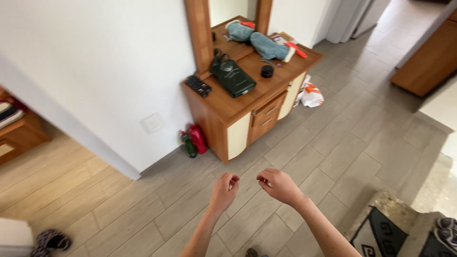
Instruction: The person collects trash from a small bathroom bin, transfers it to a larger bag on the balcony, ties the bag, and carries it through the house to the front exit.
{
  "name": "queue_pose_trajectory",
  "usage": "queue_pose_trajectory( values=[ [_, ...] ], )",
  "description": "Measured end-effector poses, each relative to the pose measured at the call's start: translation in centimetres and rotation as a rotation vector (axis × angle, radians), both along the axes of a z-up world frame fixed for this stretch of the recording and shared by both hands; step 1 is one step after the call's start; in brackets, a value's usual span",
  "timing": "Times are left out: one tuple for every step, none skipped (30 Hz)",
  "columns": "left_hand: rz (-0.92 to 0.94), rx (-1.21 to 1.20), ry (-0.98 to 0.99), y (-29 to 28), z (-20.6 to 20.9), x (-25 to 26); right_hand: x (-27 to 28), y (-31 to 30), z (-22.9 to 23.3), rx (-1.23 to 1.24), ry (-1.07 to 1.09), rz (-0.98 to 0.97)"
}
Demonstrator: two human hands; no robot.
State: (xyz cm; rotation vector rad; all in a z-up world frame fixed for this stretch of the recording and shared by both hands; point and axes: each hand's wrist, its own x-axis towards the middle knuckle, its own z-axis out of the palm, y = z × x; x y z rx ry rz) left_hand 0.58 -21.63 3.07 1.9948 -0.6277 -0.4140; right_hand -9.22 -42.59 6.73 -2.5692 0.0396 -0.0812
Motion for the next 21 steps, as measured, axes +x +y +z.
queue_pose_trajectory(
  values=[
    [-0.016,-0.008,0.003,-2.1,0.3,-0.4,-0.5,-2.0,0.0,-0.005,-0.025,-0.008],
    [-0.032,-0.008,0.005,-4.2,-0.1,-0.4,-1.0,-3.7,0.1,-0.006,-0.023,-0.024],
    [-0.056,-0.016,-0.016,-6.2,-0.5,-0.4,-1.4,-5.3,0.2,-0.002,-0.025,-0.058],
    [-0.082,-0.022,-0.036,-8.0,-0.8,-0.1,-1.6,-6.8,0.2,0.005,-0.026,-0.095],
    [-0.102,-0.02,-0.034,-9.8,-0.6,0.1,-1.8,-8.2,0.1,0.006,-0.024,-0.114],
    [-0.126,0.007,-0.042,-11.6,-0.4,0.1,-2.2,-9.7,0.1,0.014,-0.059,-0.123],
    [-0.15,0.034,-0.052,-13.4,-0.2,0.1,-2.5,-11.1,0.0,0.02,-0.095,-0.133],
    [-0.174,0.033,-0.054,-15.2,-0.4,0.6,-2.6,-12.4,-0.1,0.019,-0.097,-0.157],
    [-0.211,0.021,-0.051,-17.0,-0.6,1.1,-2.7,-13.7,-0.2,0.028,-0.084,-0.187],
    [-0.251,0.011,-0.047,-18.7,-0.9,1.4,-2.9,-14.9,-0.3,0.039,-0.07,-0.219],
    [-0.277,0.012,-0.048,-20.4,-0.5,1.6,-3.1,-16.4,-0.8,0.04,-0.071,-0.246],
    [-0.297,0.021,-0.04,-22.2,-0.3,1.9,-3.2,-17.9,-1.4,0.046,-0.065,-0.272],
    [-0.317,0.031,-0.033,-24.1,-0.1,2.2,-3.2,-19.4,-2.0,0.052,-0.06,-0.298],
    [-0.348,0.032,-0.031,-26.0,-0.5,2.9,-3.2,-20.8,-2.4,0.052,-0.059,-0.328],
    [-0.362,0.021,-0.022,-27.9,-1.0,3.6,-3.2,-22.3,-2.7,0.051,-0.056,-0.349],
    [-0.376,0.007,-0.014,-30.2,-1.4,4.2,-3.2,-24.0,-3.0,0.047,-0.054,-0.37],
    [-0.407,0.006,-0.014,-32.3,-1.0,4.6,-3.2,-25.7,-3.2,0.045,-0.055,-0.4],
    [-0.416,0.011,0.005,-34.3,-0.5,5.1,-3.1,-27.3,-3.4,0.033,-0.068,-0.413],
    [-0.424,0.018,0.025,-36.3,-0.1,5.7,-2.9,-28.9,-3.6,0.021,-0.081,-0.426],
    [-0.451,0.02,0.025,-38.5,-0.5,6.6,-2.5,-30.5,-2.9,0.023,-0.081,-0.452],
    [-0.48,-0.003,0.002,-40.7,-0.8,7.6,-2.0,-32.2,-2.1,0.064,-0.018,-0.478]
  ],
)
